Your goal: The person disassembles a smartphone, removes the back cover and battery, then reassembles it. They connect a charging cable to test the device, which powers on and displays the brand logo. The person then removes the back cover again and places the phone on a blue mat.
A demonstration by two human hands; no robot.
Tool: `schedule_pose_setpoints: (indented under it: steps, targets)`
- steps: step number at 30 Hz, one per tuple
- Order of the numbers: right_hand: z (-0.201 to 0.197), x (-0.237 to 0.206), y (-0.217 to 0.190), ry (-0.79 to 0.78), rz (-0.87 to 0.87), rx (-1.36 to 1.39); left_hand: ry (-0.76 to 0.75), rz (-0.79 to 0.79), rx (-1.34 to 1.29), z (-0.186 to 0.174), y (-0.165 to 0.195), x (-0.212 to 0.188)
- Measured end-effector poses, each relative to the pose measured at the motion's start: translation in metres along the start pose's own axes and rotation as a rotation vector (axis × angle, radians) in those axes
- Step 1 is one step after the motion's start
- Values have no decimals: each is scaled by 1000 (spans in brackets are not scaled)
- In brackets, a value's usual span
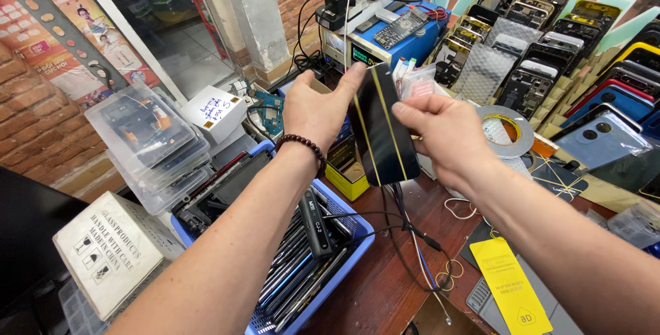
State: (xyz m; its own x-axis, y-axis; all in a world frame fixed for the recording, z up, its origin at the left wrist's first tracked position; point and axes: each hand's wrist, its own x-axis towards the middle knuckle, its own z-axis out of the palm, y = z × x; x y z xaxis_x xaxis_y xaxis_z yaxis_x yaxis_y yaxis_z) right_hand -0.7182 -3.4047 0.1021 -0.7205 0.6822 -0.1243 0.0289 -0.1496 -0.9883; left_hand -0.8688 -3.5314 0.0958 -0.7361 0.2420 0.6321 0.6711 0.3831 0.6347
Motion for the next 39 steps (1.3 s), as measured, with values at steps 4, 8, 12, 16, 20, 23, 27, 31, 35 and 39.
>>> schedule_pose_setpoints:
  steps: [4,8,12,16,20,23,27,31,35,39]
  targets:
    - [-20,22,1,-9,173,189,-650,-835,-578,5,-7,-19]
    - [-32,36,7,-17,291,365,-848,-983,-713,-1,-7,-45]
    - [-37,37,14,-38,285,331,-927,-981,-902,-8,-4,-56]
    - [-33,29,16,-47,266,296,-945,-992,-995,-8,0,-60]
    - [-32,18,7,-88,196,225,-912,-1040,-1008,-6,-4,-60]
    - [-36,7,-3,-175,211,-59,-913,-1087,-1131,-6,-12,-57]
    - [-41,-7,-3,-195,395,-135,-852,-1129,-1158,-6,-20,-54]
    - [-44,-9,3,-246,407,-66,-801,-1180,-1090,-4,-21,-56]
    - [-48,-6,8,-240,411,-40,-775,-1163,-1062,-3,-17,-56]
    - [-48,-8,18,-202,406,-14,-745,-1153,-999,-8,-13,-55]
